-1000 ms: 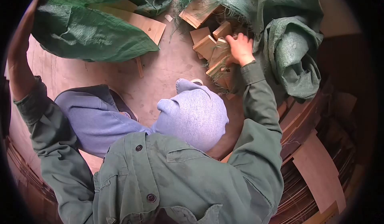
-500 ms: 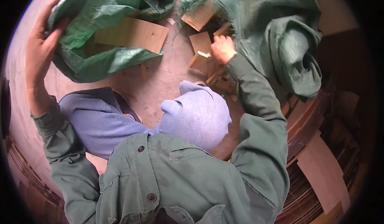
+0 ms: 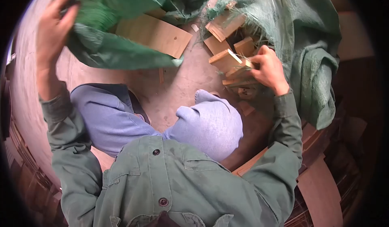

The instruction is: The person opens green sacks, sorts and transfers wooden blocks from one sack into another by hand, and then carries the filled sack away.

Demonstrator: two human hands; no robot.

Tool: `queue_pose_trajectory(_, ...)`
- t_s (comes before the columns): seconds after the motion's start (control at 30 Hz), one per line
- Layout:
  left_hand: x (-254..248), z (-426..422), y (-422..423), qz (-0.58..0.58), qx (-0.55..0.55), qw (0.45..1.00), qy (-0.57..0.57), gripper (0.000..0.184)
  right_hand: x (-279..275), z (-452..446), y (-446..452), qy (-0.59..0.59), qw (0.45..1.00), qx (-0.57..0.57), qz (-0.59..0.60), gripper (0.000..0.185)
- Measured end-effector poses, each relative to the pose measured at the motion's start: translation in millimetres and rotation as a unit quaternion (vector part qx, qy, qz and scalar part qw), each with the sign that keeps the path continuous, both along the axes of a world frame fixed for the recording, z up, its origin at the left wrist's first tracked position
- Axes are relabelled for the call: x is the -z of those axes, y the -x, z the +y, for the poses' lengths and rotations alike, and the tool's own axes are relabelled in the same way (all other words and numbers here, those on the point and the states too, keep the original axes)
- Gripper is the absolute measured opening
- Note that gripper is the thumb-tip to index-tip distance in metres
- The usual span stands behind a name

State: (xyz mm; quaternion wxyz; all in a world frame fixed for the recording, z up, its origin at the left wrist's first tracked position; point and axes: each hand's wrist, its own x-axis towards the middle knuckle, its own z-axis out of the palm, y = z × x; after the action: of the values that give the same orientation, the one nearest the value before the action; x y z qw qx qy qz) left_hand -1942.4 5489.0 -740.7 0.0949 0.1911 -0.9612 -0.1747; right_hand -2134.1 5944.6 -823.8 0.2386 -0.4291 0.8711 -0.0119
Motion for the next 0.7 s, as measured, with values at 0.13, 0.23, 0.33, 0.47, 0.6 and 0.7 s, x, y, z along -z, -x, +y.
queue_pose_trajectory(0.13,-0.7,-2.8,-14.1,0.065,0.024,0.997,-0.022,0.041,20.6,-20.4,-29.0,-0.150,0.985,-0.040,0.079,0.024)
queue_pose_trajectory(0.23,-13.7,25.5,-15.1,0.011,0.039,0.999,-0.027,0.054,48.9,-25.8,-31.1,-0.107,0.989,-0.079,0.071,0.021)
queue_pose_trajectory(0.33,-14.9,34.8,-12.4,0.009,0.088,0.995,-0.040,0.057,19.6,-24.4,-9.7,-0.038,0.997,-0.072,0.000,0.019)
queue_pose_trajectory(0.47,-25.4,25.5,-21.6,0.083,0.105,0.991,-0.014,0.056,-35.3,-31.1,-7.3,0.048,0.999,-0.023,-0.005,0.018)
queue_pose_trajectory(0.6,-43.3,17.0,-38.9,0.140,0.119,0.983,-0.001,0.049,-99.1,-65.0,13.8,0.342,0.906,0.186,-0.163,0.018)
queue_pose_trajectory(0.7,-44.4,21.7,-43.3,0.118,0.130,0.984,-0.029,0.049,-89.6,-99.6,33.6,0.273,0.953,0.097,-0.093,0.023)
